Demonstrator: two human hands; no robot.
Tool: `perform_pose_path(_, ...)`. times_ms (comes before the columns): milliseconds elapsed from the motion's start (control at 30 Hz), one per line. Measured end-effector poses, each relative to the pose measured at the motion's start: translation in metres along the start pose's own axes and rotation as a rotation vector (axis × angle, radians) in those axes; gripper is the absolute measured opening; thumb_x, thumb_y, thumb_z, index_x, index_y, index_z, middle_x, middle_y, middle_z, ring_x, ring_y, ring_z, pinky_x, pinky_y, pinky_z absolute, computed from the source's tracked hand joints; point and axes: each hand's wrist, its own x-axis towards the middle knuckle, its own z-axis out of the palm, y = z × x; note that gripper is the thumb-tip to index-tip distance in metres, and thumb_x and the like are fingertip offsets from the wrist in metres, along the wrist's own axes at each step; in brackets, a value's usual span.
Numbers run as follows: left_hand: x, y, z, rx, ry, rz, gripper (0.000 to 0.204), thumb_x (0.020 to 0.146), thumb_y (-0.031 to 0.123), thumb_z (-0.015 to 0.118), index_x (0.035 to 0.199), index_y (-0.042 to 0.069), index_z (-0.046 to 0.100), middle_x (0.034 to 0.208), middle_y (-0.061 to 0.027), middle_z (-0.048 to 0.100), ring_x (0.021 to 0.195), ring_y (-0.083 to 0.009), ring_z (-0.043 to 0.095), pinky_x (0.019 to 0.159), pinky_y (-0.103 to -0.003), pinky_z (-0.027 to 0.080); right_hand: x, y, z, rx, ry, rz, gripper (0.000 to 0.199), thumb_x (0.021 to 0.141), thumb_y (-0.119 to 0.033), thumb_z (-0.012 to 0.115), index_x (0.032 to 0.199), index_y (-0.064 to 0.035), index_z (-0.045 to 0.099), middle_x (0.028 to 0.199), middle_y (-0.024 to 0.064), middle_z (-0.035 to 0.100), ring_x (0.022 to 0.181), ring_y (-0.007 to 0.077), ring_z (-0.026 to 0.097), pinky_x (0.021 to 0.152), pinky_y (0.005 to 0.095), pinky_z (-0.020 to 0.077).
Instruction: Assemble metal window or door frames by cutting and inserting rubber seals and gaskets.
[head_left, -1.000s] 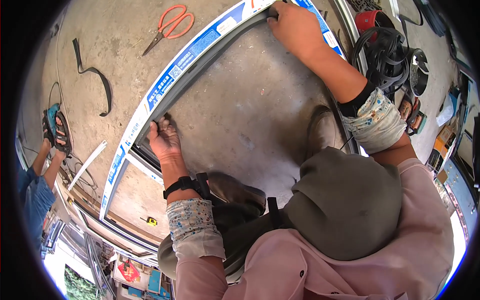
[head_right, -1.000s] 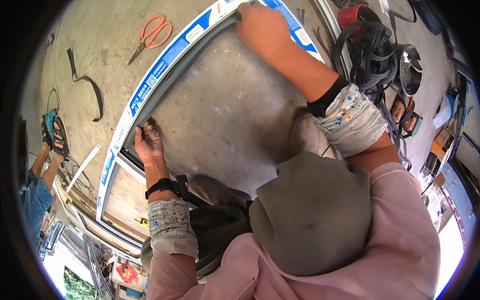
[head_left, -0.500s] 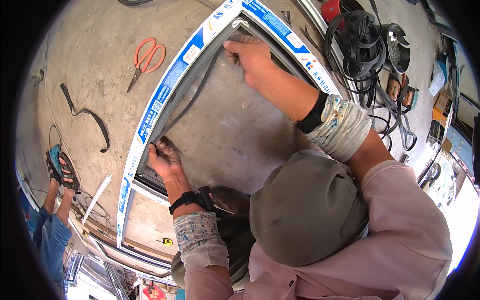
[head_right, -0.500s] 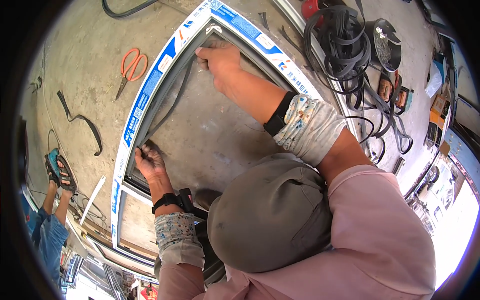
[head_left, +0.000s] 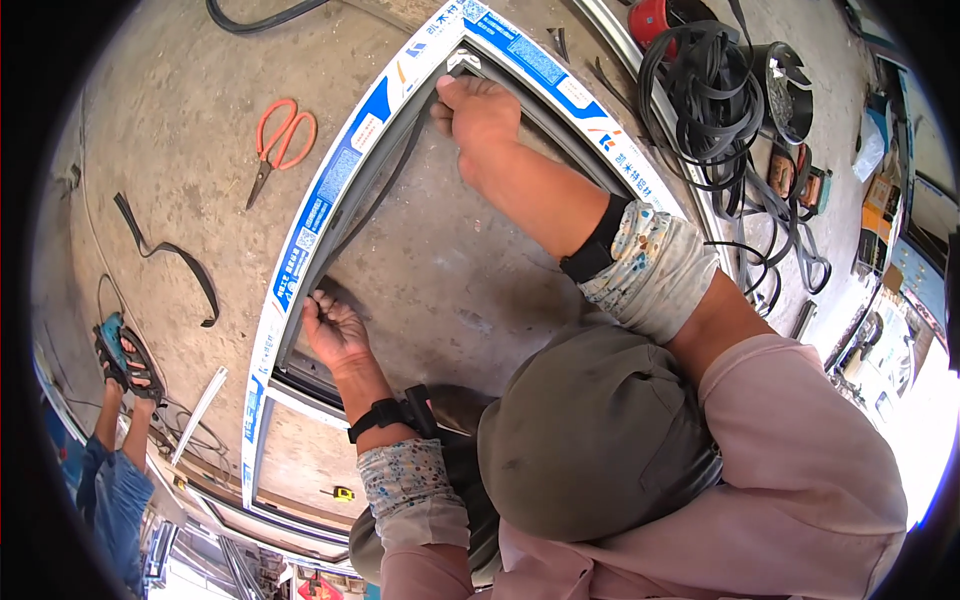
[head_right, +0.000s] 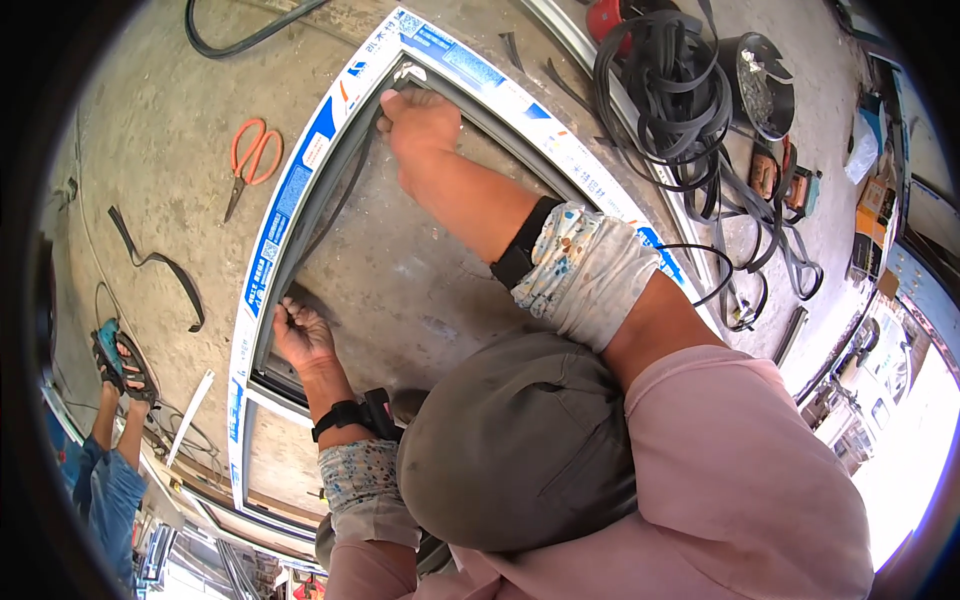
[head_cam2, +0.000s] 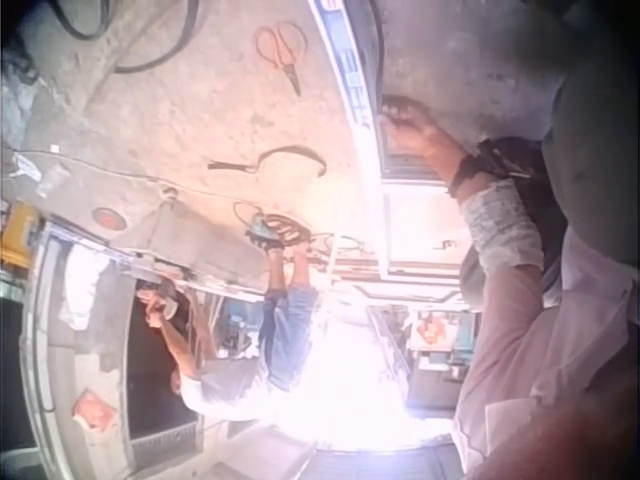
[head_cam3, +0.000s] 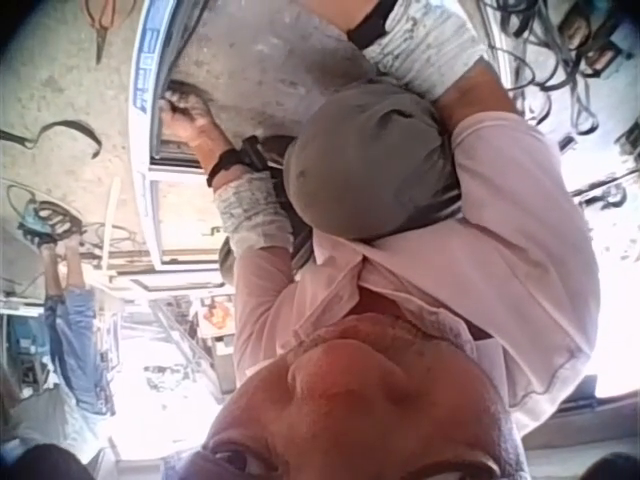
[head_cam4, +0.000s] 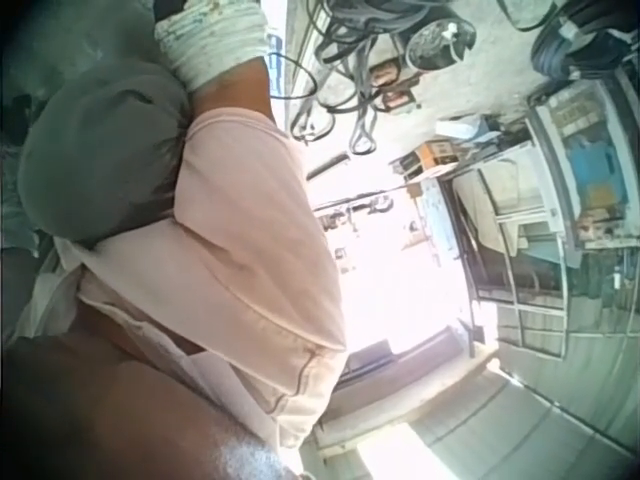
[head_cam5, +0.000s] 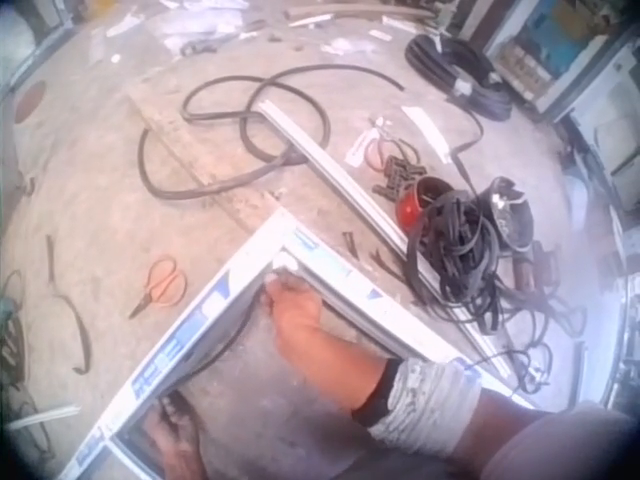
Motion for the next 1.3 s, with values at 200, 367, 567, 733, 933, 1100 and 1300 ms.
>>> perform_pose_path(200,-0.001,-0.007,0.008,-0.007,0.129,0.047,0.005,0.091,0.008,0.058,0.091,0.002,0.059,0.081,-0.0081,0.063,0.065,-0.0125,0.056,0.053,-0.022,0.047,0.01,-0.003,0.003,-0.245,0.111,-0.066,0.017,0.088,-0.019,0.068,0.084,-0.002,0.067,0.074,0.0101,0.066,0.067,0.0195,0.061,0.064,0.0376,0.0474)
perform_pose_path(367,-0.002,-0.006,0.011,0.09,0.207,0.069,0.006,0.092,0.009,0.057,0.09,0.004,0.06,0.08,-0.007,0.063,0.064,-0.0126,0.056,0.052,-0.022,0.046,0.013,-0.002,0.004,-0.35,0.156,-0.107,0.016,0.087,-0.01,0.069,0.079,0.0038,0.064,0.073,0.0104,0.065,0.058,0.0171,0.059,0.059,0.0299,0.0486)
perform_pose_path(567,0.004,-0.005,-0.002,0.083,0.165,0.07,0.009,0.093,0.011,0.054,0.091,0.005,0.059,0.078,-0.0062,0.063,0.062,-0.0122,0.056,0.051,-0.022,0.044,0.016,0.004,0.001,-0.525,0.159,-0.139,0.021,0.087,-0.018,0.067,0.091,0.0032,0.068,0.087,0.0167,0.068,0.077,0.0268,0.064,0.069,0.0369,0.0495)
perform_pose_path(733,-0.004,-0.025,0.028,0.053,0.241,0.131,0.009,0.094,0.013,0.055,0.092,0.006,0.06,0.078,-0.0062,0.063,0.063,-0.0127,0.056,0.051,-0.021,0.044,0.033,0.013,0.007,-0.516,0.195,-0.173,0.027,0.087,-0.023,0.065,0.102,-0.0006,0.069,0.102,0.0221,0.068,0.096,0.0363,0.066,0.081,0.0434,0.049)
perform_pose_path(933,0.006,-0.024,0.027,0.115,0.191,0.047,0.008,0.092,0.015,0.057,0.089,0.008,0.06,0.074,-0.0057,0.063,0.061,-0.0144,0.055,0.05,-0.021,0.04,0.014,-0.002,0.023,-0.19,0.146,0.02,0.02,0.095,-0.015,0.055,0.101,0.0024,0.061,0.085,0.0129,0.068,0.062,0.0236,0.066,0.058,0.035,0.0468)
perform_pose_path(1100,0.009,-0.028,0.031,0.051,0.305,0.029,0.01,0.092,0.015,0.055,0.089,0.008,0.06,0.073,-0.0054,0.062,0.061,-0.0148,0.055,0.049,-0.022,0.039,0.021,0.005,0.02,-0.181,0.061,0.023,0.019,0.098,-0.018,0.049,0.1,-0.0018,0.06,0.081,0.0107,0.068,0.062,0.0221,0.065,0.059,0.0349,0.0467)
perform_pose_path(1300,0.01,-0.035,0.051,0.065,0.251,-0.017,0.01,0.089,0.011,0.057,0.097,0.005,0.059,0.084,-0.0118,0.064,0.063,-0.0177,0.055,0.053,-0.024,0.039,0.013,0.009,0.007,-0.309,-0.214,-0.055,0.018,0.098,-0.012,0.048,0.103,0.0017,0.057,0.091,0.0114,0.064,0.07,0.0219,0.064,0.069,0.037,0.055)
